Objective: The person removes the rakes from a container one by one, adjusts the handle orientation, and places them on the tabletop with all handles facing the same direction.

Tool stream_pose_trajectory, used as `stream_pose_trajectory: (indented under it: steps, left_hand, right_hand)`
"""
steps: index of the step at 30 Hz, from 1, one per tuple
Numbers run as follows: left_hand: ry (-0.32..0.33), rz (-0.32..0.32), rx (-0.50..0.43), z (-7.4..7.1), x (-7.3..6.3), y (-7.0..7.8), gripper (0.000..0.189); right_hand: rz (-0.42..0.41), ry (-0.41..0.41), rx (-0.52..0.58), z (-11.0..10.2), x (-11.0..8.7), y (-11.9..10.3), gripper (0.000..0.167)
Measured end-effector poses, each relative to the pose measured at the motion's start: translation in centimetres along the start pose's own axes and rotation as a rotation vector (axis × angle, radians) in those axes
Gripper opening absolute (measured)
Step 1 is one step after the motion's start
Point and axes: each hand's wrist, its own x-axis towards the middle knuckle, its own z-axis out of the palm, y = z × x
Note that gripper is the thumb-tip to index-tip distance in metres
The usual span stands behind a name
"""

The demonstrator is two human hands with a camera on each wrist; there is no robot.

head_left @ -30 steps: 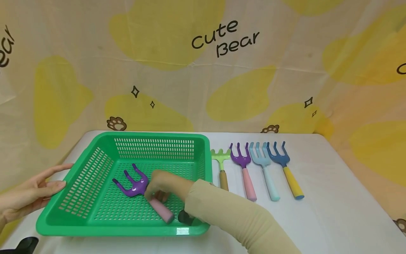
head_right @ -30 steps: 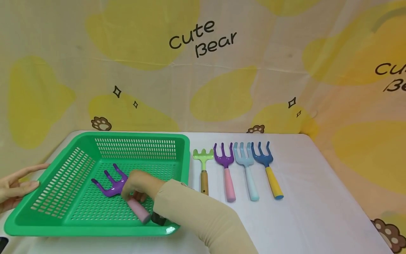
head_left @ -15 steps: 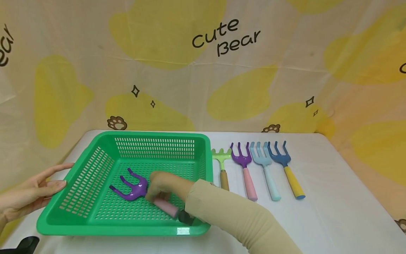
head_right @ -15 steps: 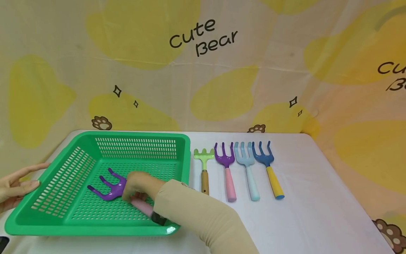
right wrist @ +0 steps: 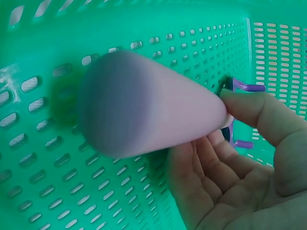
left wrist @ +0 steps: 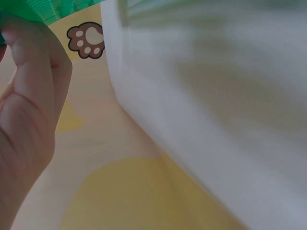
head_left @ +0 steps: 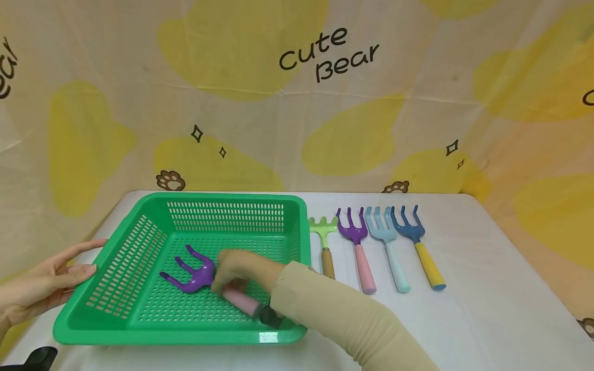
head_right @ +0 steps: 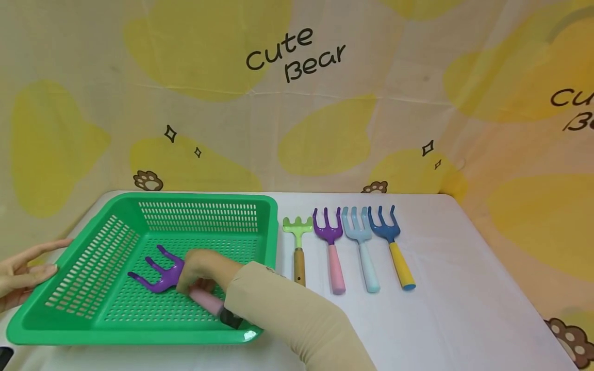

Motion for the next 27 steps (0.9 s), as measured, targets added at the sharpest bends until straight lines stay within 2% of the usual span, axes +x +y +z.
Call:
stream_pose_trajectory:
  steps: [6, 13, 17, 27]
  left_hand:
    - [0.002, 0.003, 0.005, -0.05, -0.02, -0.01, 0.057]
    - [0.020, -0.013, -0.001, -0.04, -0.19, 0.06, 0.057]
    - [0.039, -0.018, 0.010, 0.02, -0.26, 0.04, 0.056]
    - [0.028, -0.003, 0.003, 0.12, -0.26, 0.01, 0.056]
  right_hand:
    - [-0.026, -0.067, 0.057, -0.25, -0.22, 0.09, 0.010]
    - [-0.032, -0.125, 0.107, -0.25, -0.21, 0.02, 0.010]
    - [-0.030, -0.136, 0.139, -0.24, -0.12, -0.08, 0.010]
    - [-0.064, -0.143, 0.181, -0.63, -0.10, -0.36, 0.011]
